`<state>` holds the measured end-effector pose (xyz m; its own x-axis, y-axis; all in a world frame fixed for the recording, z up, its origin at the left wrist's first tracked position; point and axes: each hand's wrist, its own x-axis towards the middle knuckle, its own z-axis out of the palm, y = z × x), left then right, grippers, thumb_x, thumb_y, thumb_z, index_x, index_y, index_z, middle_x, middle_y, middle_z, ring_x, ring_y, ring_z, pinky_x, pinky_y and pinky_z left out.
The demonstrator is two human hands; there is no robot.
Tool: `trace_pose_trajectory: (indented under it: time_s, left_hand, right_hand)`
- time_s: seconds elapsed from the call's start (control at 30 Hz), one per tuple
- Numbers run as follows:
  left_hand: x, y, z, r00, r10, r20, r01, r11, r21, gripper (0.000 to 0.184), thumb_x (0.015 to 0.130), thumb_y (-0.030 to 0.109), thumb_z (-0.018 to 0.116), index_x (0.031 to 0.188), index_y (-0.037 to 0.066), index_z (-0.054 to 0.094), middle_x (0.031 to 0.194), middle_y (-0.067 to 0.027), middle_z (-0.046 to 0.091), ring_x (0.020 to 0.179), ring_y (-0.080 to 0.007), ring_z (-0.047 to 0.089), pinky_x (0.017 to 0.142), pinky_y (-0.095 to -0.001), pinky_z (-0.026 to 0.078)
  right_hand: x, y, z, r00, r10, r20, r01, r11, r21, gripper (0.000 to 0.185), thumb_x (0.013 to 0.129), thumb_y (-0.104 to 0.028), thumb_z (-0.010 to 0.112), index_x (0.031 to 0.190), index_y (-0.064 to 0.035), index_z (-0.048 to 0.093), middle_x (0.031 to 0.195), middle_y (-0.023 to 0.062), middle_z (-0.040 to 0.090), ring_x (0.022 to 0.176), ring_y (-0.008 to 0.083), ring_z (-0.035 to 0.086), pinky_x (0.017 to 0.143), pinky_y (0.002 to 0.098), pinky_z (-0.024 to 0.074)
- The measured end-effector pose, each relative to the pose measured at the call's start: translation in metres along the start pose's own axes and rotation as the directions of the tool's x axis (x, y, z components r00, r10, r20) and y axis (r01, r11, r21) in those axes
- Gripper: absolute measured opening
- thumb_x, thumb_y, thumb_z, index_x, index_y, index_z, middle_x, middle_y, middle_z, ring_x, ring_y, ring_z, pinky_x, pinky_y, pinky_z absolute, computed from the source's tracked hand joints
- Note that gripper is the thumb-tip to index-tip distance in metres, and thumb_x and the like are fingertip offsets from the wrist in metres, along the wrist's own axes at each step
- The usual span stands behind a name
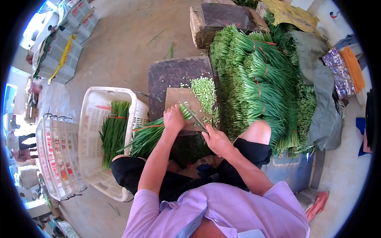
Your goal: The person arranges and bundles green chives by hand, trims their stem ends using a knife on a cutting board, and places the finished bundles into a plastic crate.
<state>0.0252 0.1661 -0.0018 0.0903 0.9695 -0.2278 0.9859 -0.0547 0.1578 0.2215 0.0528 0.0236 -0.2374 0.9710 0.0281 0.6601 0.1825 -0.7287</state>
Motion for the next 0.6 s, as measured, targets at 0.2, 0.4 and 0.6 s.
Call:
trace_pose_trajectory:
  time_s: [0.2,0.4,0.6]
  left_hand:
    - [0.001,-0.003,0.003,1.000,0.013,-0.029,-0.013,1.000,-0.005,0.066,0.059,0.037,0.091,0.107,0.005,0.058,0.108,-0.0146,0.067,0.108,-0.0303,0.065,0.097,-0.0430,0.049]
    - [0.003,-0.005,0.012,0.999,0.019,-0.029,-0.020,0.999,-0.041,0.067,0.060,0.036,0.091,0.109,0.004,0.058,0.109,-0.0151,0.067,0.108,-0.0328,0.065,0.097,-0.0447,0.049]
    - [0.004,-0.009,0.012,0.999,0.041,-0.021,-0.042,0.999,-0.028,0.054,0.065,0.027,0.086,0.105,0.003,0.058,0.107,-0.0172,0.066,0.104,-0.0343,0.065,0.093,-0.0452,0.050]
  right_hand:
    - [0.000,-0.004,0.005,0.998,0.043,0.052,-0.040,0.997,-0.064,0.028,0.102,-0.024,0.050,0.120,-0.0019,0.047,0.080,0.0265,0.066,0.076,0.0460,0.066,0.067,0.0545,0.0533]
    - [0.013,-0.004,0.029,0.966,0.235,0.111,-0.233,0.972,-0.029,0.025,0.101,-0.023,0.051,0.106,0.0012,0.047,0.076,0.0296,0.063,0.076,0.0504,0.063,0.068,0.0581,0.0504]
    - [0.035,0.003,0.026,0.988,0.094,0.121,-0.097,0.995,0.018,0.030,0.101,-0.019,0.049,0.112,0.0079,0.047,0.079,0.0319,0.064,0.078,0.0503,0.064,0.071,0.0588,0.0501]
